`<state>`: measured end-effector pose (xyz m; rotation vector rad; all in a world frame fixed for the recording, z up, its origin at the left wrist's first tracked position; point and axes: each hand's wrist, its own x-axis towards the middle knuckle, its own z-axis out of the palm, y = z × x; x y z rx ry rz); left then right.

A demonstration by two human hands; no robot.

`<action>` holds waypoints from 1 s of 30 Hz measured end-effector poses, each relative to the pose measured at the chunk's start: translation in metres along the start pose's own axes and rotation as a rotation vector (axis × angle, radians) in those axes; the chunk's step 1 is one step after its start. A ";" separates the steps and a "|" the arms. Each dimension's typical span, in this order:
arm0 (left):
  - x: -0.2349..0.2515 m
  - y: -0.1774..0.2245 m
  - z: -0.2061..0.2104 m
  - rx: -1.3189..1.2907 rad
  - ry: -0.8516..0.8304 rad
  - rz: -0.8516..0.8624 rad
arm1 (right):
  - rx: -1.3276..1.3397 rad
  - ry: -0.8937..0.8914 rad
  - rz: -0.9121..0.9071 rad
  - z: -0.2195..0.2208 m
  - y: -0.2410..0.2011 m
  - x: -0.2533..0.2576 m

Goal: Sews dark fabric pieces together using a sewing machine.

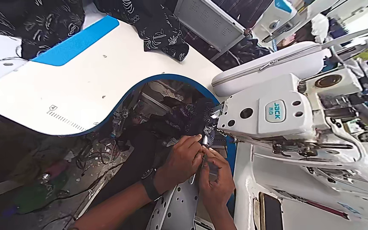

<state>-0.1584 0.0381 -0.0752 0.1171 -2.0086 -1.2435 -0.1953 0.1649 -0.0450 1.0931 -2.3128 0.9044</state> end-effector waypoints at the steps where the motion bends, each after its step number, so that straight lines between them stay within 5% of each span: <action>1: 0.001 -0.001 0.000 -0.005 0.000 0.001 | -0.008 0.005 -0.005 0.002 -0.001 0.001; 8: 0.013 -0.005 -0.005 -0.110 -0.073 -0.023 | -0.164 0.005 -0.123 -0.004 -0.013 0.000; 12: 0.076 -0.046 -0.005 -0.540 -0.249 -0.722 | -0.154 -0.161 -0.105 -0.003 -0.037 -0.021; 14: 0.114 -0.072 0.024 -0.747 -0.376 -0.915 | -0.222 -0.204 -0.142 0.000 -0.043 -0.023; 18: 0.172 -0.080 0.053 -0.647 -0.349 -0.799 | -0.267 -0.204 -0.158 0.003 -0.039 -0.020; 20: 0.164 -0.081 0.062 -0.605 -0.346 -0.874 | -0.289 -0.203 -0.167 0.005 -0.040 -0.020; 24: 0.116 -0.090 0.075 -0.728 0.026 -1.129 | -0.256 -0.166 -0.192 0.008 -0.038 -0.020; 26: 0.101 -0.077 0.043 -0.914 0.279 -1.051 | -0.066 -0.142 -0.021 -0.019 -0.046 -0.024; 27: 0.102 -0.051 0.003 -1.004 0.288 -0.880 | 0.073 -0.088 0.120 -0.032 -0.054 -0.018; 30: 0.049 0.084 -0.078 -0.807 -0.193 -0.149 | 0.205 0.003 0.447 -0.046 -0.087 -0.001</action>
